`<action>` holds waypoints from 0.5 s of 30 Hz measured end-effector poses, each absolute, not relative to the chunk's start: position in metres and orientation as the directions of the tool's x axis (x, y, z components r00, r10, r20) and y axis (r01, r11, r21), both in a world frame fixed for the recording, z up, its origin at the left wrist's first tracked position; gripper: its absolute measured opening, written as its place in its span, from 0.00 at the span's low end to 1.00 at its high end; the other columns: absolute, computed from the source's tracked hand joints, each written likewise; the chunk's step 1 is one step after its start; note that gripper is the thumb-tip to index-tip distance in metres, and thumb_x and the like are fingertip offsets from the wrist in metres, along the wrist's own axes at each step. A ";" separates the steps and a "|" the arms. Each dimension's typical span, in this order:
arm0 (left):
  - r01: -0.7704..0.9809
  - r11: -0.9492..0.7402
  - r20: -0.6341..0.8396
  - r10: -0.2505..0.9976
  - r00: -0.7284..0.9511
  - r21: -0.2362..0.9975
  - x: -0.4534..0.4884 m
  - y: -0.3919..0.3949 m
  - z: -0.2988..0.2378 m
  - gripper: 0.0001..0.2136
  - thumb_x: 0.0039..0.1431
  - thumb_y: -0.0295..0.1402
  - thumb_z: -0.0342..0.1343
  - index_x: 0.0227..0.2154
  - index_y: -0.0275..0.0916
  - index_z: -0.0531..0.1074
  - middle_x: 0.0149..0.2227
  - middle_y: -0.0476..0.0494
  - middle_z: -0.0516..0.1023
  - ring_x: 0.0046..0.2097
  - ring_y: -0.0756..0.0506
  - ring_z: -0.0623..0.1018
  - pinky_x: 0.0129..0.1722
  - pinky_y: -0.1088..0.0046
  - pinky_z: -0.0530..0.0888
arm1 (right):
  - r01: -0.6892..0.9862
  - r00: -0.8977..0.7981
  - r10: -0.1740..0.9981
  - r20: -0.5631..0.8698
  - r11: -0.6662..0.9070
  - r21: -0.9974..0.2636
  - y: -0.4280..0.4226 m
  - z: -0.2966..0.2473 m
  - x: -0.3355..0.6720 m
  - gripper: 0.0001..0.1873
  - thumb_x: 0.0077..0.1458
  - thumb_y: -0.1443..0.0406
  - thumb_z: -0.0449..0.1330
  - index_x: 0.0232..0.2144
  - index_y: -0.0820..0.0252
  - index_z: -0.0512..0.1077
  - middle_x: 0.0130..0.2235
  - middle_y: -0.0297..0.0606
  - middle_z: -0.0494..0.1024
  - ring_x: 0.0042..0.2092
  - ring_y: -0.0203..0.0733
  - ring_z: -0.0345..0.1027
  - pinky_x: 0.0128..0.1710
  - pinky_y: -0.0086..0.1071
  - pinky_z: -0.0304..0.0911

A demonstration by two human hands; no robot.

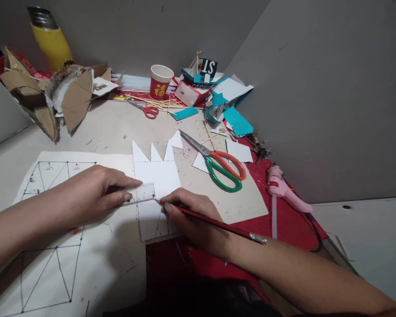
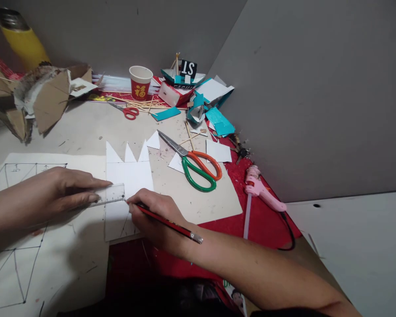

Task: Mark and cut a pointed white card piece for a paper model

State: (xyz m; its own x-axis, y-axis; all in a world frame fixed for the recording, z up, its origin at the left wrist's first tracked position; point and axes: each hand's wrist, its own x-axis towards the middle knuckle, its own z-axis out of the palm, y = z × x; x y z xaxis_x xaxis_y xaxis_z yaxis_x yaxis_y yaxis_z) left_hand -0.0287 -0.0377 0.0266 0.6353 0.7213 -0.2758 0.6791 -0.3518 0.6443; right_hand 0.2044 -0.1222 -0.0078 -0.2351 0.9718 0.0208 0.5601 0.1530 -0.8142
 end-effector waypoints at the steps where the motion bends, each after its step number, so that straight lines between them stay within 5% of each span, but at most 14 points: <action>1: 0.682 -0.353 -0.274 0.725 0.632 0.640 -0.029 -0.038 0.026 0.17 0.59 0.39 0.53 0.49 0.48 0.79 0.48 0.46 0.83 0.45 0.41 0.80 0.46 0.66 0.74 | 0.561 -0.236 0.971 0.022 0.155 -0.813 -0.122 -0.008 0.205 0.08 0.60 0.66 0.56 0.36 0.55 0.76 0.33 0.34 0.81 0.33 0.38 0.74 0.32 0.28 0.64; 15: 0.667 -0.375 -0.253 0.718 0.649 0.644 -0.032 -0.037 0.022 0.17 0.60 0.38 0.53 0.50 0.47 0.79 0.48 0.45 0.83 0.44 0.41 0.81 0.48 0.64 0.74 | 0.516 -0.237 0.971 -0.035 0.095 -0.851 -0.120 -0.001 0.204 0.07 0.59 0.66 0.56 0.36 0.57 0.76 0.31 0.34 0.80 0.31 0.35 0.71 0.31 0.27 0.63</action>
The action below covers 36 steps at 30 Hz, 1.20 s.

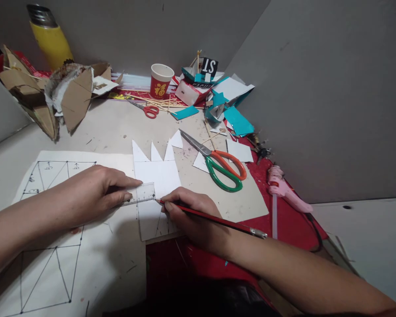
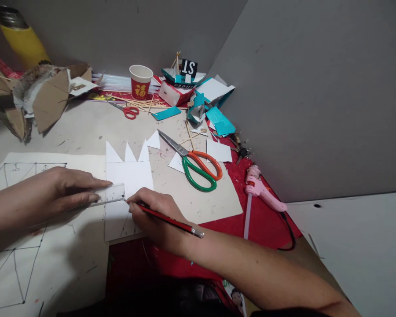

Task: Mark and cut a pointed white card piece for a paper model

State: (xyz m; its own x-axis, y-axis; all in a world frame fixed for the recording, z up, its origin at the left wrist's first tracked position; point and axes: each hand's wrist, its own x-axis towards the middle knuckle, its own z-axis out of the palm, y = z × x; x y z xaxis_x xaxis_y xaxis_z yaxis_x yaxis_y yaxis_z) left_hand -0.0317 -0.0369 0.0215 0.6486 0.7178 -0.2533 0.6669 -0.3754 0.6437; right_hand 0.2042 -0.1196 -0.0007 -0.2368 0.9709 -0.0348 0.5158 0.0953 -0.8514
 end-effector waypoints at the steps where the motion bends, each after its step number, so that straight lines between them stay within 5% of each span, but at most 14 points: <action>1: 0.668 -0.375 -0.256 0.717 0.648 0.643 -0.032 -0.037 0.021 0.17 0.60 0.37 0.53 0.50 0.47 0.78 0.48 0.45 0.83 0.44 0.41 0.81 0.48 0.64 0.74 | 0.516 -0.243 0.969 -0.031 0.102 -0.851 -0.120 -0.001 0.204 0.08 0.60 0.66 0.56 0.36 0.57 0.76 0.31 0.34 0.80 0.30 0.35 0.71 0.31 0.27 0.64; 29: 0.635 -0.382 -0.206 0.727 0.655 0.671 -0.031 -0.039 0.023 0.17 0.60 0.32 0.52 0.49 0.43 0.78 0.47 0.42 0.83 0.43 0.41 0.81 0.42 0.66 0.74 | 0.513 -0.218 0.973 -0.081 0.043 -0.857 -0.117 0.002 0.203 0.08 0.56 0.68 0.56 0.35 0.60 0.76 0.30 0.34 0.81 0.30 0.35 0.70 0.29 0.26 0.62; 36: 0.633 -0.246 -0.279 0.741 0.611 0.734 -0.035 -0.040 0.026 0.16 0.58 0.37 0.56 0.48 0.46 0.79 0.45 0.44 0.84 0.42 0.42 0.81 0.40 0.68 0.75 | 0.139 -0.201 0.971 -0.131 -0.104 -0.985 -0.124 -0.008 0.210 0.11 0.62 0.59 0.59 0.42 0.58 0.77 0.33 0.37 0.80 0.28 0.34 0.70 0.26 0.27 0.66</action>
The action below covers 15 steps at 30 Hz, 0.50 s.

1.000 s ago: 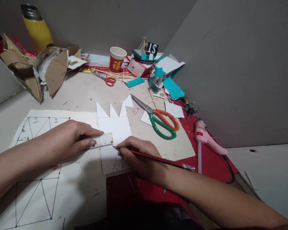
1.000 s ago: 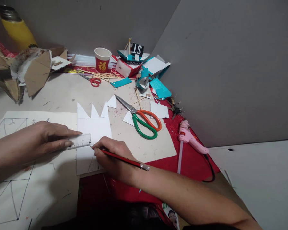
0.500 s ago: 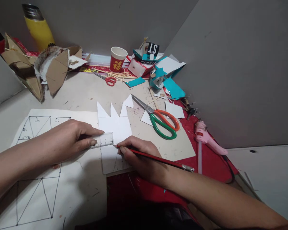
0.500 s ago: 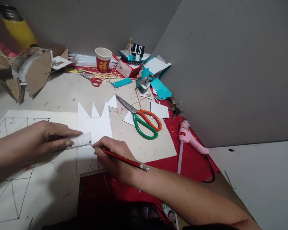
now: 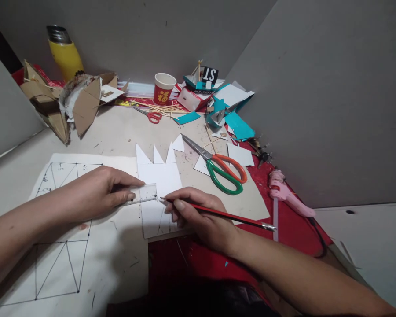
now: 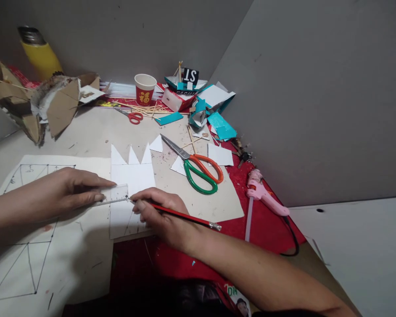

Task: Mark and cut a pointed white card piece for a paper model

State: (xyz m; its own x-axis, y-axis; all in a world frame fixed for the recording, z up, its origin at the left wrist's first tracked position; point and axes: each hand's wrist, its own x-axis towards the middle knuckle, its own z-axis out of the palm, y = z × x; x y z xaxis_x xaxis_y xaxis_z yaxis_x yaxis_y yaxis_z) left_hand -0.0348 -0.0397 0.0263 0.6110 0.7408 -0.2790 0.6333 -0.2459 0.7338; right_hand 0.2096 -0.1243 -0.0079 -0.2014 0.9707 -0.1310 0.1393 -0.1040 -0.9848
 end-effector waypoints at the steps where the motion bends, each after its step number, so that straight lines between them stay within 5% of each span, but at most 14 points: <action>1: 0.631 -0.199 -0.302 0.746 0.594 0.750 -0.037 -0.039 0.028 0.16 0.58 0.39 0.57 0.48 0.47 0.79 0.43 0.45 0.84 0.40 0.42 0.80 0.38 0.69 0.75 | 0.067 -0.205 0.974 -0.100 -0.088 -0.994 -0.125 -0.008 0.210 0.13 0.63 0.58 0.58 0.43 0.58 0.77 0.34 0.37 0.80 0.29 0.34 0.70 0.27 0.28 0.67; 5: 0.619 -0.077 -0.290 0.834 0.469 0.781 -0.044 -0.036 0.044 0.17 0.54 0.45 0.60 0.45 0.48 0.80 0.31 0.49 0.82 0.31 0.46 0.77 0.28 0.76 0.71 | -0.086 -0.134 0.989 0.070 0.059 -0.995 -0.127 -0.004 0.210 0.14 0.64 0.55 0.57 0.43 0.57 0.77 0.35 0.38 0.81 0.30 0.35 0.72 0.27 0.30 0.69; 9: 0.439 0.018 -0.168 0.937 0.305 0.898 -0.040 -0.041 0.068 0.10 0.49 0.41 0.65 0.33 0.44 0.81 0.24 0.51 0.77 0.25 0.51 0.71 0.23 0.81 0.67 | -0.075 -0.034 0.992 0.123 0.120 -0.990 -0.124 0.002 0.211 0.10 0.63 0.58 0.60 0.41 0.56 0.77 0.33 0.36 0.81 0.30 0.35 0.73 0.29 0.29 0.71; 15: 0.077 0.140 -0.146 0.987 0.073 0.987 -0.018 -0.065 0.078 0.08 0.50 0.35 0.67 0.29 0.40 0.74 0.29 0.51 0.78 0.29 0.51 0.78 0.28 0.82 0.76 | 0.018 -0.101 0.990 0.095 0.098 -0.995 -0.125 0.010 0.215 0.17 0.59 0.58 0.63 0.49 0.57 0.72 0.41 0.41 0.81 0.39 0.39 0.76 0.38 0.34 0.74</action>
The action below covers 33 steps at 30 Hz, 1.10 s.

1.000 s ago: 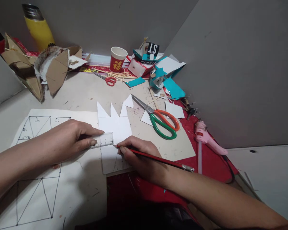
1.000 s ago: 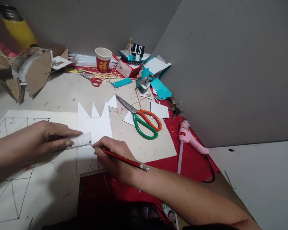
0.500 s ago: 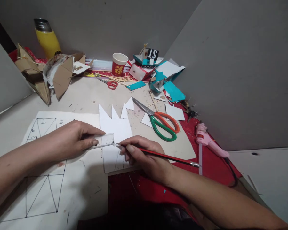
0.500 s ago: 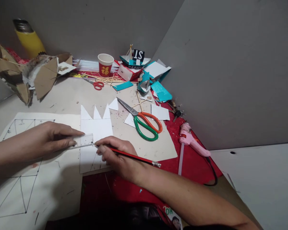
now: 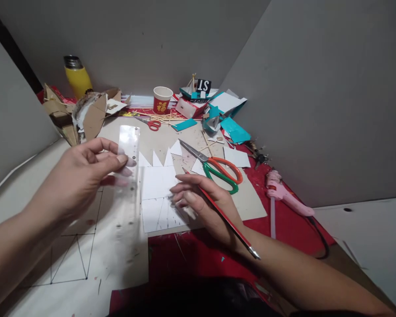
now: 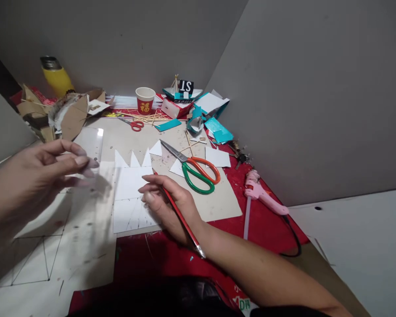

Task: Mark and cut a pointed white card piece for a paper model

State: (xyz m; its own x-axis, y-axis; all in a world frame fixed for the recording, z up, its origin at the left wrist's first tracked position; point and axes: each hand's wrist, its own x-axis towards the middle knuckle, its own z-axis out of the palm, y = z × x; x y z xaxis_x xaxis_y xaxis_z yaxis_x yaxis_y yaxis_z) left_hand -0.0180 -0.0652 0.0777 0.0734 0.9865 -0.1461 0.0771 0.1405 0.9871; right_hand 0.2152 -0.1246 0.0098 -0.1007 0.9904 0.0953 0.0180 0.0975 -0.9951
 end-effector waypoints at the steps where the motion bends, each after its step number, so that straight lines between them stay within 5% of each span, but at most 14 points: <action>1: 0.018 0.179 -0.179 0.982 0.063 0.984 -0.015 -0.069 0.077 0.09 0.50 0.34 0.67 0.29 0.40 0.73 0.30 0.50 0.79 0.32 0.49 0.80 0.30 0.80 0.77 | 0.040 -0.131 0.988 0.087 0.093 -0.995 -0.126 0.012 0.216 0.19 0.59 0.58 0.63 0.51 0.57 0.70 0.44 0.42 0.80 0.41 0.41 0.76 0.40 0.36 0.74; 6: -0.136 0.266 -0.260 0.964 0.061 0.954 -0.001 -0.090 0.068 0.10 0.50 0.32 0.67 0.29 0.38 0.70 0.31 0.50 0.80 0.37 0.47 0.82 0.34 0.76 0.80 | 0.262 -0.305 0.947 0.104 0.188 -0.947 -0.139 0.023 0.219 0.35 0.56 0.58 0.66 0.62 0.58 0.61 0.52 0.50 0.76 0.49 0.47 0.74 0.45 0.40 0.74; 12: -0.131 0.318 -0.290 0.937 0.194 0.939 0.010 -0.115 0.062 0.07 0.57 0.34 0.62 0.28 0.39 0.70 0.31 0.50 0.79 0.40 0.46 0.82 0.40 0.72 0.80 | 0.547 -0.479 0.849 0.225 0.489 -0.680 -0.151 0.026 0.216 0.43 0.57 0.65 0.64 0.68 0.63 0.48 0.59 0.60 0.69 0.59 0.55 0.67 0.55 0.48 0.68; 15: 0.095 0.302 -0.314 0.866 0.389 0.949 0.012 -0.121 0.064 0.10 0.59 0.36 0.57 0.24 0.39 0.68 0.25 0.50 0.78 0.30 0.49 0.79 0.33 0.73 0.77 | 0.581 -0.516 0.815 0.262 0.558 -0.592 -0.151 0.026 0.225 0.36 0.59 0.69 0.58 0.67 0.61 0.51 0.54 0.55 0.75 0.53 0.51 0.73 0.49 0.44 0.73; 18: 0.433 0.071 -0.347 0.719 0.602 0.898 0.012 -0.135 0.064 0.16 0.62 0.38 0.52 0.18 0.40 0.65 0.18 0.53 0.72 0.21 0.51 0.71 0.21 0.76 0.66 | 0.633 -0.494 0.823 0.279 0.561 -0.534 -0.154 0.034 0.247 0.31 0.61 0.68 0.57 0.65 0.60 0.56 0.52 0.52 0.77 0.51 0.48 0.75 0.49 0.40 0.72; 20: 0.541 -0.269 -0.246 0.673 0.697 0.796 0.014 -0.149 0.058 0.12 0.57 0.31 0.55 0.18 0.40 0.67 0.18 0.54 0.74 0.20 0.51 0.70 0.19 0.77 0.61 | 0.685 -0.479 0.843 0.247 0.534 -0.496 -0.160 0.040 0.262 0.30 0.62 0.68 0.58 0.65 0.59 0.57 0.51 0.51 0.78 0.52 0.47 0.74 0.50 0.38 0.72; 22: 0.467 -0.642 -0.103 0.519 0.848 0.608 0.016 -0.164 0.048 0.08 0.53 0.29 0.60 0.20 0.39 0.70 0.22 0.53 0.78 0.21 0.50 0.73 0.18 0.76 0.61 | 0.716 -0.476 0.857 0.196 0.508 -0.479 -0.169 0.042 0.275 0.31 0.62 0.67 0.58 0.65 0.58 0.56 0.51 0.50 0.78 0.51 0.46 0.75 0.48 0.36 0.73; 24: 0.375 -0.845 0.075 0.433 0.898 0.382 0.019 -0.175 0.036 0.10 0.52 0.31 0.63 0.19 0.40 0.70 0.21 0.52 0.77 0.20 0.47 0.74 0.17 0.73 0.62 | 0.722 -0.488 0.860 0.150 0.494 -0.485 -0.178 0.042 0.282 0.31 0.63 0.67 0.58 0.65 0.56 0.55 0.52 0.49 0.77 0.52 0.46 0.75 0.48 0.36 0.73; 27: 0.365 -0.917 0.305 0.398 0.865 0.161 0.021 -0.183 0.023 0.09 0.52 0.28 0.60 0.19 0.40 0.69 0.19 0.51 0.75 0.18 0.46 0.73 0.15 0.71 0.65 | 0.717 -0.506 0.859 0.075 0.468 -0.517 -0.189 0.038 0.284 0.30 0.63 0.68 0.58 0.65 0.55 0.56 0.50 0.47 0.78 0.48 0.45 0.76 0.44 0.35 0.74; 33: 0.413 -0.908 0.476 0.332 0.814 -0.074 0.021 -0.178 0.024 0.09 0.54 0.20 0.51 0.33 0.32 0.75 0.31 0.37 0.84 0.27 0.41 0.81 0.23 0.69 0.76 | 0.691 -0.546 0.838 0.018 0.462 -0.556 -0.189 0.035 0.273 0.25 0.64 0.70 0.54 0.62 0.55 0.61 0.44 0.46 0.79 0.41 0.45 0.76 0.40 0.37 0.73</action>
